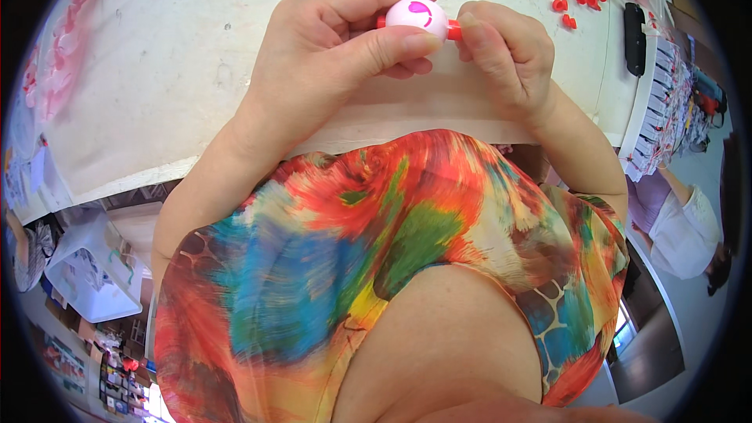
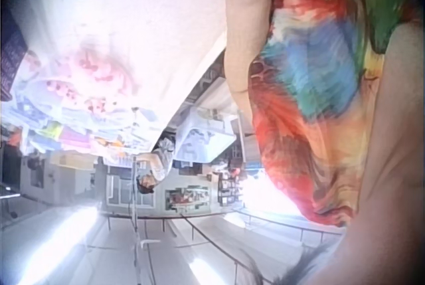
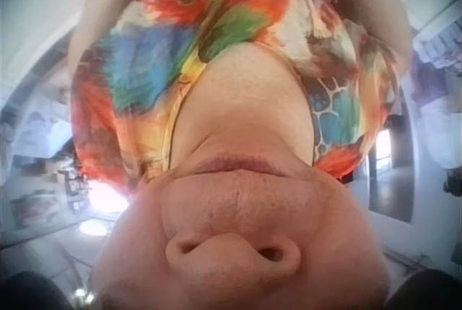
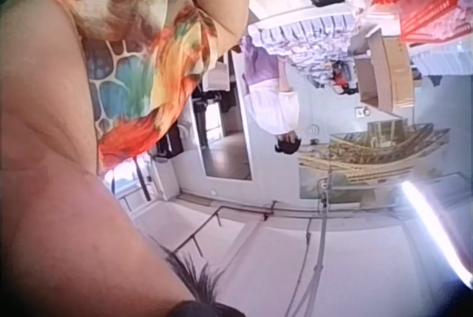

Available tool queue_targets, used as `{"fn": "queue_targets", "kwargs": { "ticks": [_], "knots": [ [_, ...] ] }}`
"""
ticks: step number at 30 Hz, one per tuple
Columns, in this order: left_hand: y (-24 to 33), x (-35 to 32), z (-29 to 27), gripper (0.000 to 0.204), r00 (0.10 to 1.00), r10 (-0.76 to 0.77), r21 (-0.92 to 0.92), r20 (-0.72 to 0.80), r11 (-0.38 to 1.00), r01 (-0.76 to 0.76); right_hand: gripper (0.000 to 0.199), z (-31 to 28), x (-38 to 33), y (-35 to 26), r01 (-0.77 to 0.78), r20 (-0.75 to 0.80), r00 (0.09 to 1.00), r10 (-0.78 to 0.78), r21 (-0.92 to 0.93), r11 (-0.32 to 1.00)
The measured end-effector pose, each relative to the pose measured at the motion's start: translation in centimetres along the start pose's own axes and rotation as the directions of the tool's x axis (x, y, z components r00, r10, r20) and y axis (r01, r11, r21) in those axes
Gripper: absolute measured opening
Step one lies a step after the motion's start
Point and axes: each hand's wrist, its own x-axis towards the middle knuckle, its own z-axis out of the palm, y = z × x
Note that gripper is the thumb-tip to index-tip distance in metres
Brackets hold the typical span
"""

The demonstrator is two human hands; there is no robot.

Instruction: The person assembles small toy pieces by hand, snapping plastic sphere halves together and inserting small red pegs into them.

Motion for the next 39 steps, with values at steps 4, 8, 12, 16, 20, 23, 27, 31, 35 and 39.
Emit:
{"fn": "queue_targets", "kwargs": {
  "ticks": [4, 8, 12, 16, 20, 23, 27, 31, 35, 39],
  "knots": [
    [0.0, 0.4, -0.1, 0.03, 0.999, 0.052, 0.027, -0.007, 0.998, -0.052, 0.017, -0.1, 0.3, 0.1, 0.028, -0.008, 1.0, -0.028, -0.043, 0.999],
    [0.5, 0.3, -0.3, 0.03, 0.998, 0.043, 0.036, -0.047, 0.999, -0.041, 0.022, -0.1, 1.0, -0.3, -0.031, 0.04, 0.999, 0.034, -0.053, 0.998],
    [1.0, -0.3, -0.7, 0.035, 0.999, 0.024, -0.027, -0.032, 0.999, -0.025, 0.029, -0.1, 1.2, -1.2, -0.158, 0.089, 0.982, 0.165, -0.082, 0.984],
    [1.9, -1.4, -4.0, 0.038, 0.9, 0.42, 0.367, -0.119, 0.86, -0.354, 0.015, 0.2, 0.0, 0.1, -0.11, -0.047, 0.992, 0.121, 0.19, 0.976],
    [6.8, -3.5, -11.0, 0.034, 0.431, 0.889, 0.941, -0.158, 0.267, -0.208, 0.01, -0.5, -0.1, 0.5, -0.198, -0.078, 0.974, 0.211, 0.151, 0.969],
    [10.2, -5.4, -18.5, 0.033, 0.197, 0.96, 0.978, -0.2, 0.184, 0.095, 0.007, -0.6, 0.2, 0.0, -0.134, -0.001, 0.991, 0.134, -0.008, 0.991],
    [11.4, -6.3, -20.4, 0.037, 0.316, 0.919, 0.954, -0.235, 0.157, 0.253, 0.008, -0.6, 0.8, 0.0, -0.121, 0.021, 0.992, 0.121, -0.001, 0.993],
    [9.9, -1.8, -16.4, 0.034, 0.438, 0.883, 0.974, -0.167, 0.218, -0.067, 0.008, -0.8, 0.8, 0.4, -0.09, -0.024, 0.996, 0.089, -0.023, 0.996],
    [7.8, 3.5, -10.4, 0.031, 0.715, 0.694, 0.957, 0.089, 0.141, -0.255, 0.008, -1.0, 0.7, 0.4, -0.08, 0.023, 0.997, 0.08, -0.015, 0.997],
    [6.8, 9.0, -8.4, 0.024, 0.602, 0.682, 0.905, 0.415, -0.243, -0.348, 0.008, -0.9, 0.6, 0.3, -0.055, 0.032, 0.998, 0.055, -0.024, 0.998]
  ]
}}
